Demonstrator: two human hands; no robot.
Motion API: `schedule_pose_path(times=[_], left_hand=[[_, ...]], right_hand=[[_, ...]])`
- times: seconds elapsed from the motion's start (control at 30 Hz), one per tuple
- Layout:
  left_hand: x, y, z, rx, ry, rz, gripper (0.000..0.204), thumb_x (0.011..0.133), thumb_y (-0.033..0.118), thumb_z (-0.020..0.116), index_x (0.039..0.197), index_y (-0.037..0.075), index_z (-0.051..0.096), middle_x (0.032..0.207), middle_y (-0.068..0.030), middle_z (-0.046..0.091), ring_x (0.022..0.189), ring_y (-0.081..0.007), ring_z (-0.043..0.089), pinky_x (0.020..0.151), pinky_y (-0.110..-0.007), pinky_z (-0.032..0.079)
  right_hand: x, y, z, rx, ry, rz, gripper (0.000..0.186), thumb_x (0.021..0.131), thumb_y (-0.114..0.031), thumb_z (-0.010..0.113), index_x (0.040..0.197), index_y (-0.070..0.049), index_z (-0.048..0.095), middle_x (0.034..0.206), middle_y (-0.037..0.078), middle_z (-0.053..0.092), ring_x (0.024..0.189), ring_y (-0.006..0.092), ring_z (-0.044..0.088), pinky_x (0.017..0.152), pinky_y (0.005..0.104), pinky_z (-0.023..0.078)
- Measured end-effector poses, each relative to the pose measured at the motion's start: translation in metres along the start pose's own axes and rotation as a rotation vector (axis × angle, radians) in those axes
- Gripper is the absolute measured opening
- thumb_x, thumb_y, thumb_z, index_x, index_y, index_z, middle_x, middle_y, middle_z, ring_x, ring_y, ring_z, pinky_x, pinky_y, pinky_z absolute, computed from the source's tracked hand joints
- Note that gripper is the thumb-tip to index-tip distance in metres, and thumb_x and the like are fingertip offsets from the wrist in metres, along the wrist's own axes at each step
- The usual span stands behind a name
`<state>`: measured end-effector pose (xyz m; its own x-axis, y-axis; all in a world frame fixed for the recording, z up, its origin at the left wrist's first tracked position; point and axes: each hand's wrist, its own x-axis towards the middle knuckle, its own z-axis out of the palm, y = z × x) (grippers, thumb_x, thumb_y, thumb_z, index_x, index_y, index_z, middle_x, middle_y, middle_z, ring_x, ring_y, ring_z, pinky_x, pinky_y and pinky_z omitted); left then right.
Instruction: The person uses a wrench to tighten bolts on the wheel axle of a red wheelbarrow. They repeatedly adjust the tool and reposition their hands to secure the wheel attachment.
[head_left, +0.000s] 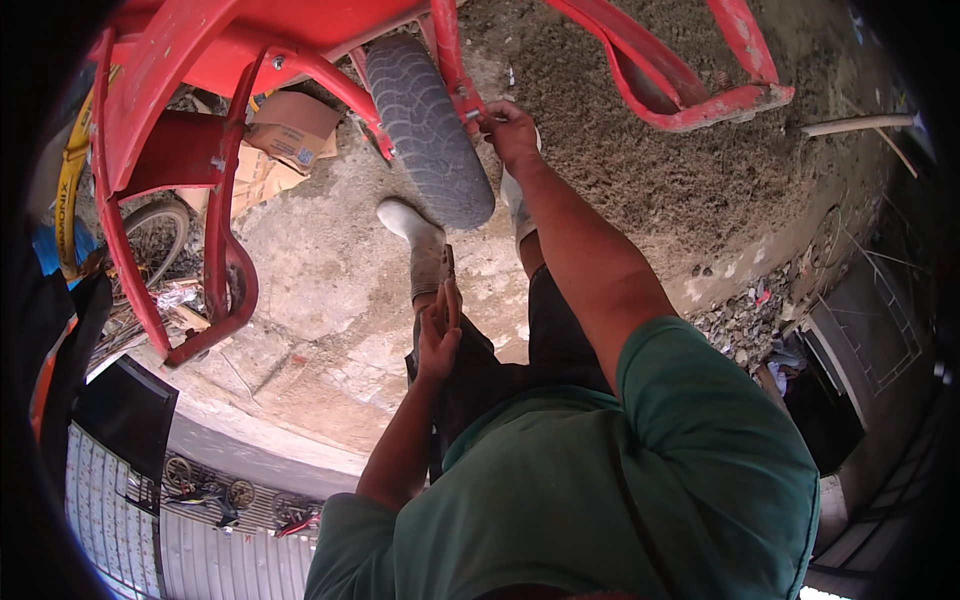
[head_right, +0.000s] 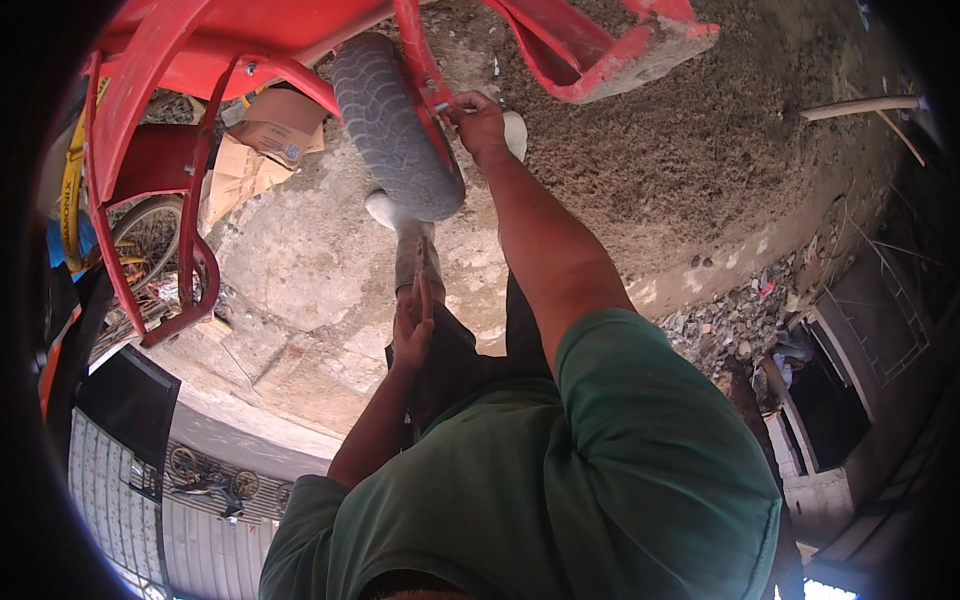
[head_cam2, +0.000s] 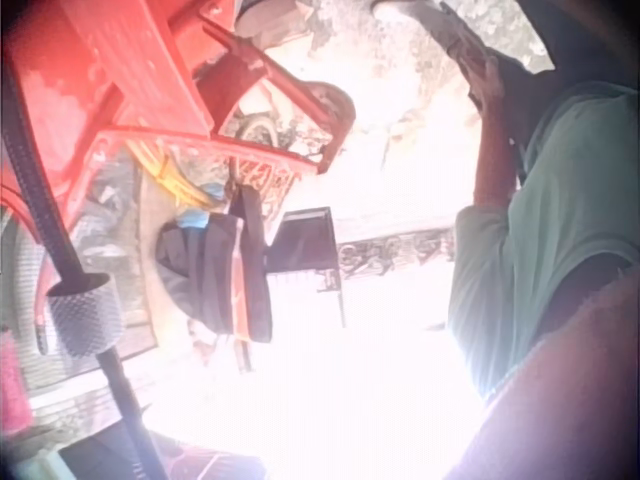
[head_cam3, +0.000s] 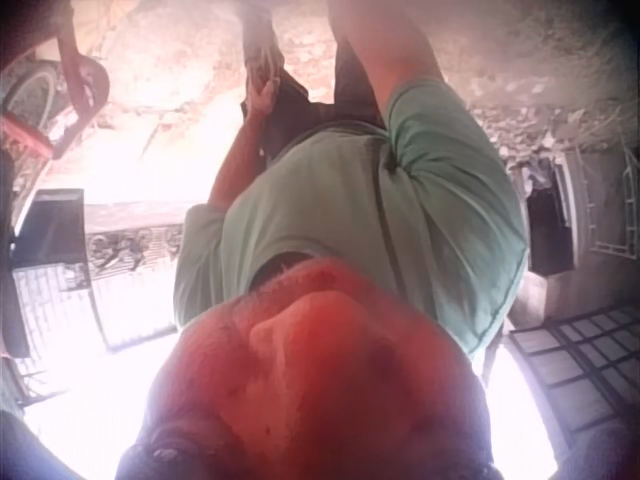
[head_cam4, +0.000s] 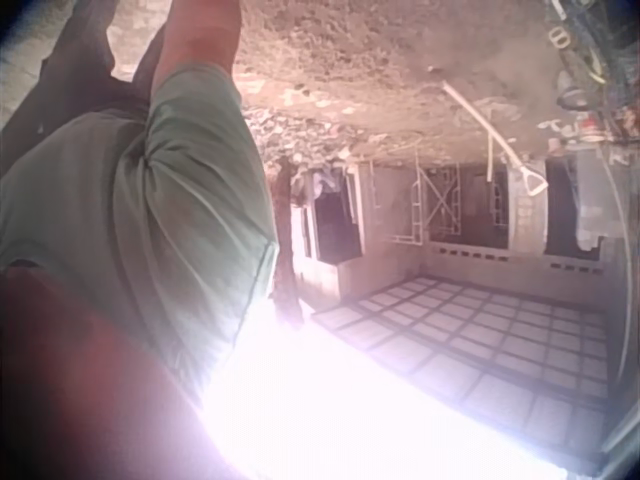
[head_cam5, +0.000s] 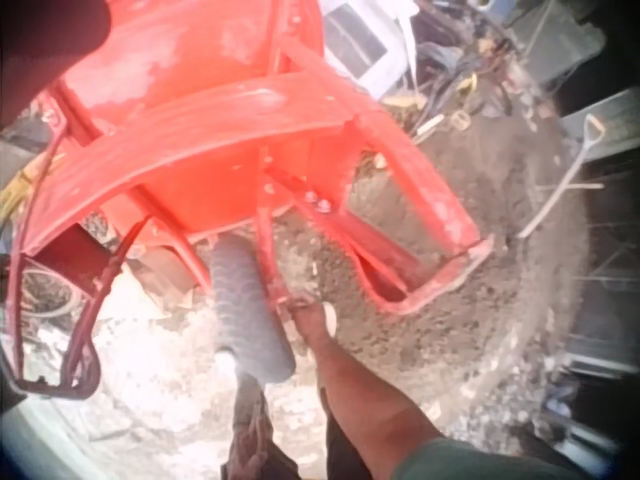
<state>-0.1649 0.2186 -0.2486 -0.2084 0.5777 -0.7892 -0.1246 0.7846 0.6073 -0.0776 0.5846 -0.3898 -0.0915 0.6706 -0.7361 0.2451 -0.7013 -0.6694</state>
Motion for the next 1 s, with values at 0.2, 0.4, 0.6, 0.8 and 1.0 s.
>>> schedule_pose_path(times=[0.2,0.4,0.6,0.8,1.0], left_hand=[[0.001,0.014,0.003,-0.034,-0.034,-0.02,0.054,0.081,0.018,0.062,0.129,0.001,0.042,0.103,-0.0133,0.061,0.092,-0.0216,0.059,0.081,-0.036,0.047],[-0.003,-0.003,0.003,-0.006,0.027,0.009,0.055,0.081,0.018,0.063,0.13,0.002,0.042,0.102,-0.0121,0.06,0.091,-0.0213,0.059,0.082,-0.036,0.047],[-0.004,0.004,0.005,-0.05,0.047,-0.066,0.057,0.081,0.019,0.064,0.131,0.002,0.042,0.105,-0.0119,0.058,0.093,-0.0212,0.058,0.084,-0.036,0.047],[-0.012,-0.011,0.004,-0.209,0.106,0.033,0.059,0.081,0.016,0.065,0.132,0.001,0.041,0.107,-0.0108,0.057,0.097,-0.0199,0.057,0.086,-0.035,0.046],[-0.002,0.036,-0.011,-0.269,0.134,0.045,0.059,0.083,0.01,0.063,0.134,-0.001,0.036,0.112,-0.0125,0.054,0.093,-0.0181,0.058,0.082,-0.03,0.048]], right_hand=[[0.01,0.002,-0.008,0.009,-0.07,0.059,0.003,0.091,-0.008,0.065,0.093,-0.01,0.066,0.086,0.001,0.069,0.075,0.0108,0.064,0.065,0.0269,0.049],[-0.001,-0.011,-0.004,-0.045,-0.146,0.04,0.021,0.086,-0.001,0.067,0.107,-0.003,0.065,0.09,0.006,0.07,0.079,0.0137,0.065,0.073,0.0283,0.051],[-0.018,0.047,-0.041,-0.272,0.101,-0.053,0.042,0.087,-0.009,0.071,0.124,-0.008,0.052,0.093,0.007,0.068,0.077,0.0152,0.063,0.07,0.0308,0.05],[-0.144,0.103,-0.073,-0.519,-0.135,0.265,0.018,0.098,-0.026,0.059,0.1,-0.009,0.054,0.078,0.002,0.059,0.061,0.0101,0.055,0.055,0.0284,0.046],[-0.256,0.044,0.031,-0.182,-0.509,0.523,0.042,0.097,-0.044,0.06,0.11,-0.005,0.056,0.085,0.003,0.059,0.077,0.0115,0.058,0.064,0.0281,0.049]])
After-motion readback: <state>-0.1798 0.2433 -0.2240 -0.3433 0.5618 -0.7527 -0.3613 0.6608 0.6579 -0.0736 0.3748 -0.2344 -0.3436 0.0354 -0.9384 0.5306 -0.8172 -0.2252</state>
